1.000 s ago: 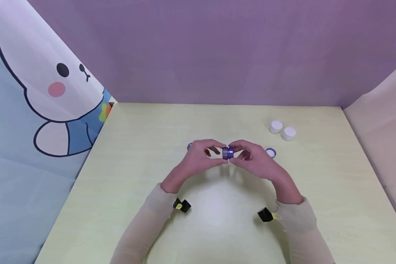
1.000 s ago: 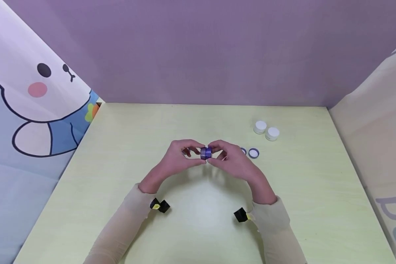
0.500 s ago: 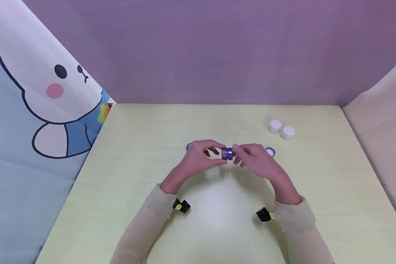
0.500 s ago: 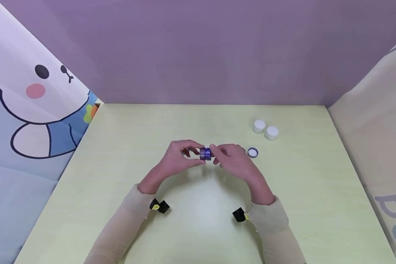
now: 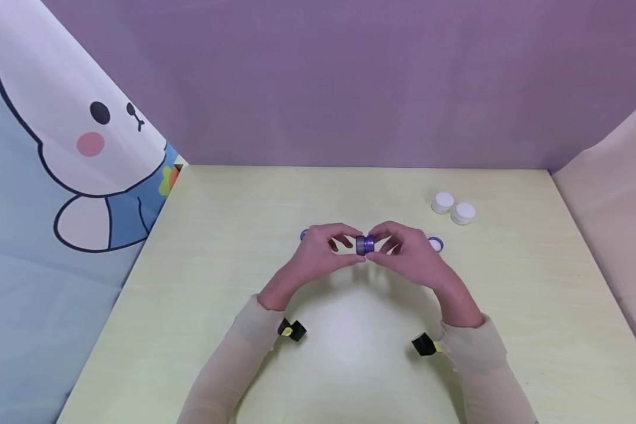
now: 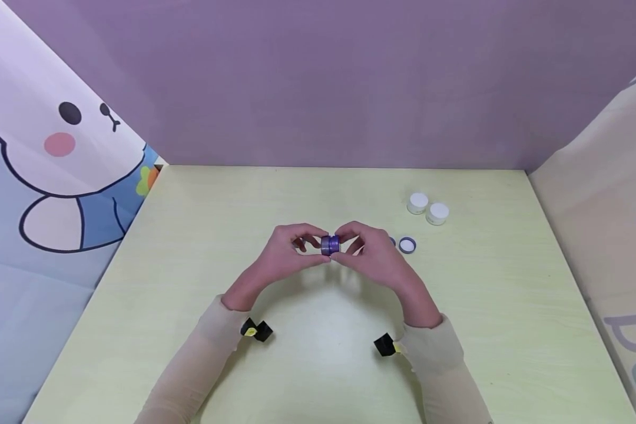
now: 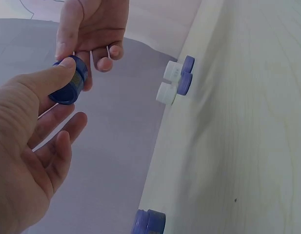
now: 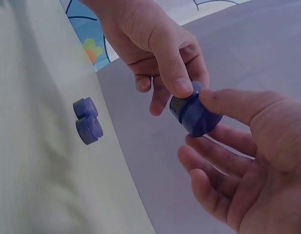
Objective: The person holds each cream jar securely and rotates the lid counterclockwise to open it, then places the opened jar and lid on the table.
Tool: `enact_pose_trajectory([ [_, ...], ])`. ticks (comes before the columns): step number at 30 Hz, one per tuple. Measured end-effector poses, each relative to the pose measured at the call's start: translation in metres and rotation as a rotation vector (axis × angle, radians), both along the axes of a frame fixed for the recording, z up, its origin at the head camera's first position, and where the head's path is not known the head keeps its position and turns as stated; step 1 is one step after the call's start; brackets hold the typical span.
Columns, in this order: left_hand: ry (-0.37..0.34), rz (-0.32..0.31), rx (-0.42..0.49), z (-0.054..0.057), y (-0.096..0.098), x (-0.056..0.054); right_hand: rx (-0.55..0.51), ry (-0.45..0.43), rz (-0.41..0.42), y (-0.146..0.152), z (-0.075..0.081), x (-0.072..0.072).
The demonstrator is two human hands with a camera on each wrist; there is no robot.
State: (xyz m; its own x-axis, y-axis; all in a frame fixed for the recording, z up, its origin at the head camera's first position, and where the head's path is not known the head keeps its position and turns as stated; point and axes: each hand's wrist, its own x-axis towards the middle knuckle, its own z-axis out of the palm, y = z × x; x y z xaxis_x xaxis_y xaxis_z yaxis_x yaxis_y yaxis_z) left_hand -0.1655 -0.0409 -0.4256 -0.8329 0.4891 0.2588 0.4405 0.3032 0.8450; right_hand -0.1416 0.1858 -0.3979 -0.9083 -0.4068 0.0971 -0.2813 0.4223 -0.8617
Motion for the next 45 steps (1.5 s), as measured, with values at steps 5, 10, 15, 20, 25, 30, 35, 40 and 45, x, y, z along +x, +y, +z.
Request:
enact_pose_trajectory([
  [5, -0.012, -0.004, -0.037, 0.001, 0.001, 0.0, 0.003, 0.045, -0.009, -0.002, -0.002, 0.001],
  [10, 0.046, -0.029, -0.045, -0.001, -0.001, 0.0, 0.034, 0.047, -0.016, -0.004, -0.001, 0.001],
  [15, 0.077, -0.036, -0.052, -0.002, -0.001, -0.001, 0.069, 0.025, -0.035, -0.003, 0.001, 0.002],
  [20, 0.056, -0.045, -0.065, -0.003, 0.001, -0.001, 0.077, 0.007, -0.043, -0.001, 0.001, 0.003],
  [25, 0.065, -0.044, -0.079, -0.003, 0.003, -0.002, 0.083, 0.027, -0.038, 0.002, -0.001, 0.002],
  [30, 0.077, -0.032, -0.094, -0.004, 0.002, 0.0, 0.095, 0.055, -0.045, 0.004, -0.005, 0.0],
  [35, 0.079, -0.045, -0.09, -0.005, 0.002, -0.001, 0.106, 0.04, -0.065, 0.008, -0.005, 0.001],
  [40, 0.113, -0.049, -0.095, -0.005, 0.002, -0.003, 0.109, 0.045, -0.076, 0.01, -0.003, -0.003],
  [45, 0.114, -0.051, -0.117, -0.006, 0.002, -0.003, 0.126, 0.08, -0.101, 0.015, -0.003, -0.005],
])
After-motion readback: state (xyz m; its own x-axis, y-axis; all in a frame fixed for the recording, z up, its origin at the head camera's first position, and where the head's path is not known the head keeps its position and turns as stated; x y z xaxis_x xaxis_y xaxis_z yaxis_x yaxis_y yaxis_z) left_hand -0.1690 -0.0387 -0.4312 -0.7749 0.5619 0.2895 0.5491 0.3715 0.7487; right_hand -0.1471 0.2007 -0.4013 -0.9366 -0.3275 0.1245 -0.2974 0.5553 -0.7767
